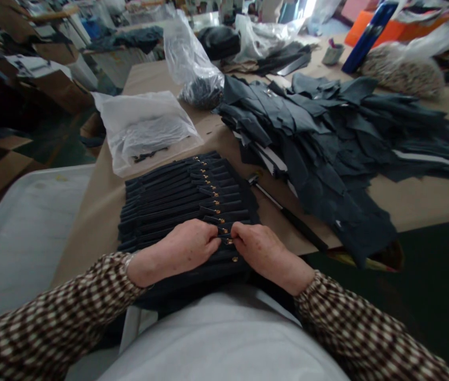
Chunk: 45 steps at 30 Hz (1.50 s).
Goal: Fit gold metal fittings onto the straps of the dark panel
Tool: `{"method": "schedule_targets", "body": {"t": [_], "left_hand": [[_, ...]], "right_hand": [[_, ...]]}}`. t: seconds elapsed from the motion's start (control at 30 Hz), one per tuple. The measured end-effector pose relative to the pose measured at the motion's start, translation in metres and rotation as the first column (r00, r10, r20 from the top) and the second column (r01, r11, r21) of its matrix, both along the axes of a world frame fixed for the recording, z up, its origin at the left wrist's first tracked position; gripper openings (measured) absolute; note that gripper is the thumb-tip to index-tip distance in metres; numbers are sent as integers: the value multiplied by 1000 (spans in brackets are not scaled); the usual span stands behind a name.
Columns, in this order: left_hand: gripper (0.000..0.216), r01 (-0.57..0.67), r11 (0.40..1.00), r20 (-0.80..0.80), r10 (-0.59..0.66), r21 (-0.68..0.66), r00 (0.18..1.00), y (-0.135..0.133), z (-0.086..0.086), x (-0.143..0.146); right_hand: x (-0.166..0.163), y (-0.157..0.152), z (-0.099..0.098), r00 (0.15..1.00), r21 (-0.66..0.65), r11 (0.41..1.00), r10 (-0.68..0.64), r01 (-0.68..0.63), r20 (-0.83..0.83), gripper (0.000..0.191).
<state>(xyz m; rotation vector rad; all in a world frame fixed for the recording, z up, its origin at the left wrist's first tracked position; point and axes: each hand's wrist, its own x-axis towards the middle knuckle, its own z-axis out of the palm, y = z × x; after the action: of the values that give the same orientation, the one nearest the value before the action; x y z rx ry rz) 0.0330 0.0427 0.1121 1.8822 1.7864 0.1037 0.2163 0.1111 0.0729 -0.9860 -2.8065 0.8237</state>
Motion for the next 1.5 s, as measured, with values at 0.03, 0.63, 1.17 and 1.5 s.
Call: {"method": "schedule_targets", "body": {"t": [0.03, 0.63, 1.17, 1.5], "left_hand": [[31, -23, 1000, 54, 22, 13, 998, 1, 1, -4], [46, -175, 771, 788, 574, -612, -224, 0, 13, -40], [17, -221, 821, 748, 571, -526, 339, -31, 19, -23], [16, -56, 990, 430, 108, -131, 896, -26, 7, 2]], "right_hand": [[0, 2, 2, 1000, -3, 1000, 3, -3, -1, 8], [-84, -13, 51, 894, 357, 894, 370, -270, -252, 18], [-36, -6, 46, 894, -537, 835, -142, -124, -426, 9], [10, -10, 30, 967, -422, 896, 33, -140, -252, 15]]}}
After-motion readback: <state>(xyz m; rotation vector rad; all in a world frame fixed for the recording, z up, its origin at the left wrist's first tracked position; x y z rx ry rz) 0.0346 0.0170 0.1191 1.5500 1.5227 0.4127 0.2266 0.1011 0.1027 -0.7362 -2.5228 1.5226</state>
